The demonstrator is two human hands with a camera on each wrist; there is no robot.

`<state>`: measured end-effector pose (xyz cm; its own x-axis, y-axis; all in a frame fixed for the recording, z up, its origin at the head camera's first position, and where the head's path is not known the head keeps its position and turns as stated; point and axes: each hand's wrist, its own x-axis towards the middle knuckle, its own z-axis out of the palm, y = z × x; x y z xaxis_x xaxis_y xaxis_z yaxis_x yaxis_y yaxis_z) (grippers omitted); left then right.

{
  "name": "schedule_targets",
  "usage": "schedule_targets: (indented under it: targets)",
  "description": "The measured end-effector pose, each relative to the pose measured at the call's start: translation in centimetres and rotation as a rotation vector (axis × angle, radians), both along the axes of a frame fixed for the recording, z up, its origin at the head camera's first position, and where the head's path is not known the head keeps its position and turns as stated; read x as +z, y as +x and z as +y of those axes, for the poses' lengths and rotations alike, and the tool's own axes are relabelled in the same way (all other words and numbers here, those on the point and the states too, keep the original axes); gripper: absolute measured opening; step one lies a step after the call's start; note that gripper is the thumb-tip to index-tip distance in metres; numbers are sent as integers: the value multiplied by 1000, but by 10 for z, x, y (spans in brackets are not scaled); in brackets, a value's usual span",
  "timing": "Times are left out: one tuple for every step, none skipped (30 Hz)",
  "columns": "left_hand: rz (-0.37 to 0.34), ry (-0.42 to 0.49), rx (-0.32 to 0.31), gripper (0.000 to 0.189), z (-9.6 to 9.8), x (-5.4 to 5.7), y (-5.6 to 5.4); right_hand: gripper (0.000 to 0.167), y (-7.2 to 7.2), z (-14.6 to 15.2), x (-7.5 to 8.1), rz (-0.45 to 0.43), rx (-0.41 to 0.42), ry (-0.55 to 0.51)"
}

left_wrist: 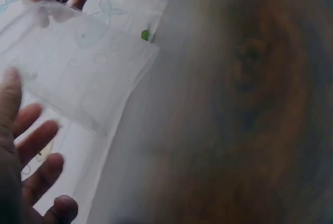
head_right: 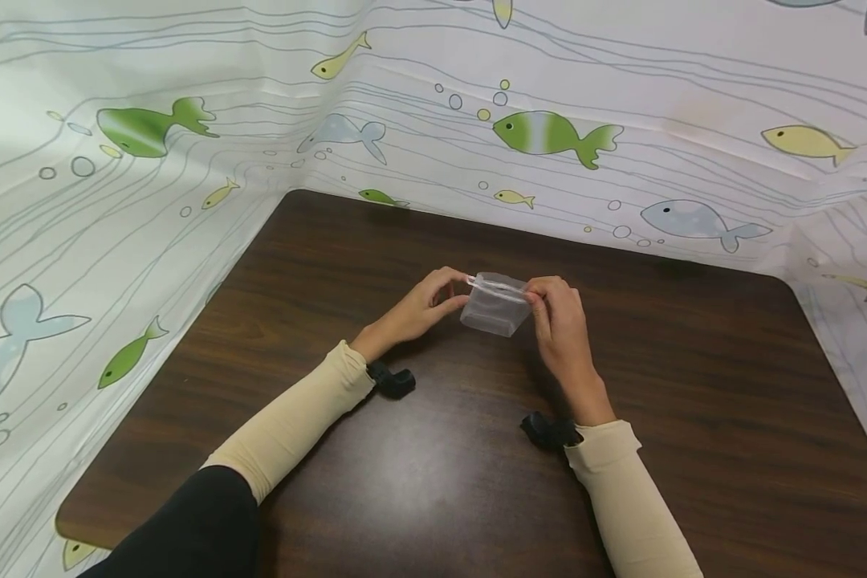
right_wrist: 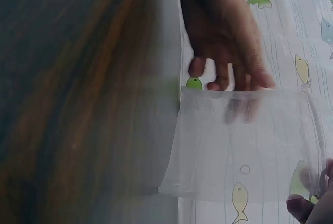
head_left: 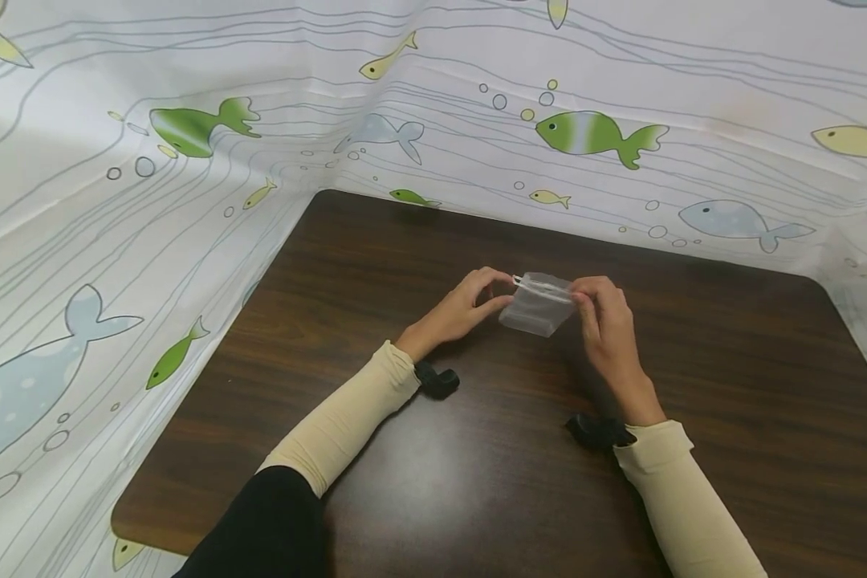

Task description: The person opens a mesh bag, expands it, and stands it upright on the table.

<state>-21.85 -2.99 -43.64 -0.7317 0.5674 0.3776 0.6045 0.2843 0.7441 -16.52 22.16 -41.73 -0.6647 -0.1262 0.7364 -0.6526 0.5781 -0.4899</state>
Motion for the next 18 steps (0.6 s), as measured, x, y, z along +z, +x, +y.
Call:
schedule_targets:
  targets:
    - [-17,-15,-13,30,0,-2,0,20,0,0,0,1,-1,-5]
    - [-24,-26,-27,27,0,-4,-1,19,0,-1,-1,1,3,-15]
    - [-33,-35,-36,23,1,-5,-1,17,0,-1,-1,-1,7,-25]
    - [-36,-40,-42,19,1,-6,-1,16,0,-2,-1,-2,12,-38]
    - [-39,-42,-45,17,2,-6,-2,16,-1,-2,-1,-5,19,-57]
    - [-49,-42,-43,16,2,-7,-2,17,-2,-2,-2,-10,26,-82]
    - [-59,-36,-37,15,3,-7,-2,20,-3,-1,-3,-20,29,-108]
    - [-67,-29,-25,15,3,-8,-3,24,-3,0,-5,-37,24,-133]
    - [-79,-17,-8,15,3,-9,-3,27,-4,2,-8,-68,10,-152]
    - [-91,0,10,16,3,-9,-3,29,-4,4,-11,-112,-5,-169]
    - [-103,19,29,17,3,-9,-2,31,-5,7,-14,-167,-18,-182]
    - [-114,37,48,18,3,-9,-2,31,-5,10,-17,-238,-34,-170]
    - [-122,54,64,19,3,-9,-2,31,-5,13,-20,-318,-45,-139]
    - [-131,67,79,19,3,-9,-1,30,-6,17,-24,-398,-45,-92]
    - [-142,79,91,19,3,-9,-1,30,-6,19,-27,-469,-39,-23]
    - [-149,87,102,19,2,-9,-1,30,-7,21,-29,-524,-26,54]
    - [-153,93,113,19,2,-9,-1,30,-7,22,-31,-566,-4,124]
    - [-157,97,122,19,2,-9,-1,31,-8,21,-32,-591,18,197]
